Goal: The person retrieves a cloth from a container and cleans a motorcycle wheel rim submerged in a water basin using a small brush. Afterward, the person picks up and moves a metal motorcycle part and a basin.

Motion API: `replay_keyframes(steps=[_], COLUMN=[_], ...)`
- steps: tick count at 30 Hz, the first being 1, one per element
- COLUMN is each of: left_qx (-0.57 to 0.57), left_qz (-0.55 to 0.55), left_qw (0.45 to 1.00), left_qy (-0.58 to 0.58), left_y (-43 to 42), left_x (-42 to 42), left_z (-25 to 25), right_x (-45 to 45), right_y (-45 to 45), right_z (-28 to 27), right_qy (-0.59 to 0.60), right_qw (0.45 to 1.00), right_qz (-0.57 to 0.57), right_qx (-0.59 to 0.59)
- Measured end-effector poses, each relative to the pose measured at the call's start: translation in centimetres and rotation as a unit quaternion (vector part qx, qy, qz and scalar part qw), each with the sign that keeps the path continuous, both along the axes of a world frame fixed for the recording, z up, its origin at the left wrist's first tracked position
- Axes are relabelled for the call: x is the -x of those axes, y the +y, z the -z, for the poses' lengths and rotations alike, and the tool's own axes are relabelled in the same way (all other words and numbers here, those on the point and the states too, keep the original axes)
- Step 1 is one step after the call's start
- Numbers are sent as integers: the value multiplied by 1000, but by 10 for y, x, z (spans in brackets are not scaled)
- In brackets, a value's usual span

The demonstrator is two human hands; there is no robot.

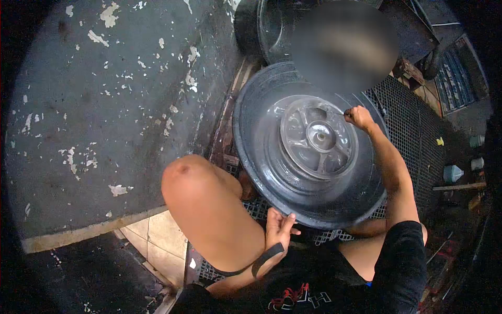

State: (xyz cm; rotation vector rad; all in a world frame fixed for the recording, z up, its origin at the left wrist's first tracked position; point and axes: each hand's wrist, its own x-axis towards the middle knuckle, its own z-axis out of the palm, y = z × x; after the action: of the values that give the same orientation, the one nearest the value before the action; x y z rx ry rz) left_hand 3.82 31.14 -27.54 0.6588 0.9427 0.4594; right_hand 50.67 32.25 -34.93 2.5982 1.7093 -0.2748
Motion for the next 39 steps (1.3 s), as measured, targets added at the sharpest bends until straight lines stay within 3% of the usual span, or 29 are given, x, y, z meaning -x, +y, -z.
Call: replay_keyframes(steps=[12,25,28,32,36,39], left_qx=[-7,-15,-2,2,5,-11], left_qz=[-6,-10,-11,-8,-6,3], left_qw=[999,1000,1000,1000,1000,1000], left_qy=[-30,-17,-15,-17,-4,4], left_y=[-1,-3,-2,-3,-3,-2], left_x=[1,-1,-1,2,1,0], left_z=[1,-1,-5,0,-2,-3], right_x=[60,69,65,36,12,34], right_y=[-24,-85,-97,-117,-130,-115], right_z=[-57,-68,-77,-39,21,20], right_qy=[-48,-80,-43,-16,15,-8], right_qw=[985,968,990,996,983,973], right_qz=[-166,-230,-112,76,175,215], right_qx=[-9,54,69,49,42,83])
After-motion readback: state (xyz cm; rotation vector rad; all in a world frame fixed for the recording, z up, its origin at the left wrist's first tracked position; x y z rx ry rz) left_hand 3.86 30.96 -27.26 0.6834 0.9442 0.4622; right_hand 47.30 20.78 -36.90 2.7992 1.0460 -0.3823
